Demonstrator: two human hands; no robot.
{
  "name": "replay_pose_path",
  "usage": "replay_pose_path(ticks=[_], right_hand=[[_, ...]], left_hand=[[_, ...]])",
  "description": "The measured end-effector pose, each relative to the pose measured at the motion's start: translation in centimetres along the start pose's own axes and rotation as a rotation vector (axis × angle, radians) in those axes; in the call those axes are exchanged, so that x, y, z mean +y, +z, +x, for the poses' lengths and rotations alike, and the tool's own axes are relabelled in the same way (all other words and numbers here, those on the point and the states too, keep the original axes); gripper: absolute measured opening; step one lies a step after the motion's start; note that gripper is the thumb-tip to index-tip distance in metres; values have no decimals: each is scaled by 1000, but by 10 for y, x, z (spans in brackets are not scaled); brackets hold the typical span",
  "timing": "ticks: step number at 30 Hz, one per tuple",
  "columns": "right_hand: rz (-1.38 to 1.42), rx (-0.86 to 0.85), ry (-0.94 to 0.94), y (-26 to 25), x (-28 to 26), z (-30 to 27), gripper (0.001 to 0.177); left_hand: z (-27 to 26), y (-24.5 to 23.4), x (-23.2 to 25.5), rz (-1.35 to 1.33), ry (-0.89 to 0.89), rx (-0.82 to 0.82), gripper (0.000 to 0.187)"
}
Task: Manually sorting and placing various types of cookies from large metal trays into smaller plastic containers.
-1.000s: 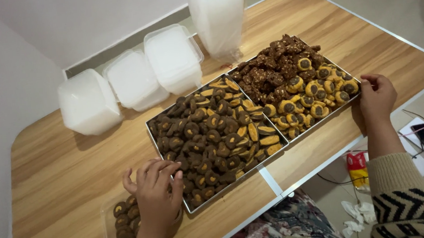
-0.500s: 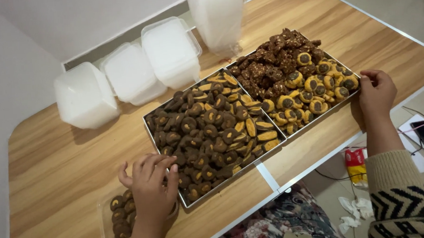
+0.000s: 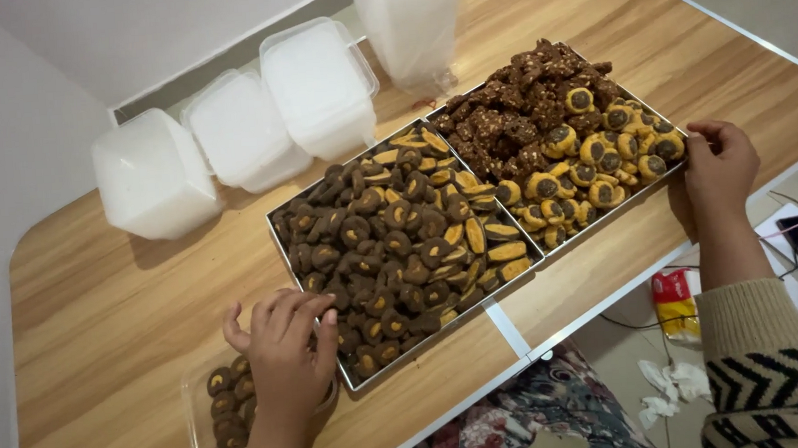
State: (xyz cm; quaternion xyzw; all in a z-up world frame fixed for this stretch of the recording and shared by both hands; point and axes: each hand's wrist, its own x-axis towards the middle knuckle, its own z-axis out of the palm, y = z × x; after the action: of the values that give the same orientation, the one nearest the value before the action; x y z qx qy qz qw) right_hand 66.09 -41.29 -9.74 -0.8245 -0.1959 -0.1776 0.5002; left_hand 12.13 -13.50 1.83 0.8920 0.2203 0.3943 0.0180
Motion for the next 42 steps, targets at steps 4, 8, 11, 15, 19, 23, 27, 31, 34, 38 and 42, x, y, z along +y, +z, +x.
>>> replay_pose_path(ticks=[4,8,11,15,19,23,27,31,34,38,42], right_hand=[[10,-12,21,-2,-7,-2,16],[-3,-15,13,-3,-8,-3,16],[-5,-20,41,-3,-14,-4,18],[-9,-22,13,-5,-16,-5,19],[-26,-20,10,-4,-14,-3,15],[-20,-33,57,-4,-19,-5,18],[-1,-35,85,-3,-15,-3,20],[-18,-37,63,-5,-16,-5,19],[-35,-44,38,-3,-6,-3,20],[-25,-35,33,-3,-5,-4,15],[-23,-46,80,-5,-23,-8,16]], left_hand=[[-1,0,-1,-8,-3,-11,12],[1,-4,2,-13,0,-12,13],[1,-3,1,-19,0,-11,12],[-2,-1,-2,-16,3,-9,13],[0,-3,0,-20,-3,-16,15],[0,-3,0,-22,-18,-28,13],[5,-9,7,-58,-66,-92,9],[5,-10,8,-80,-43,-124,7],[5,-10,9,-95,-37,-205,12],[3,-5,4,-120,-26,-324,16],[2,-4,1,-134,-22,-381,15]])
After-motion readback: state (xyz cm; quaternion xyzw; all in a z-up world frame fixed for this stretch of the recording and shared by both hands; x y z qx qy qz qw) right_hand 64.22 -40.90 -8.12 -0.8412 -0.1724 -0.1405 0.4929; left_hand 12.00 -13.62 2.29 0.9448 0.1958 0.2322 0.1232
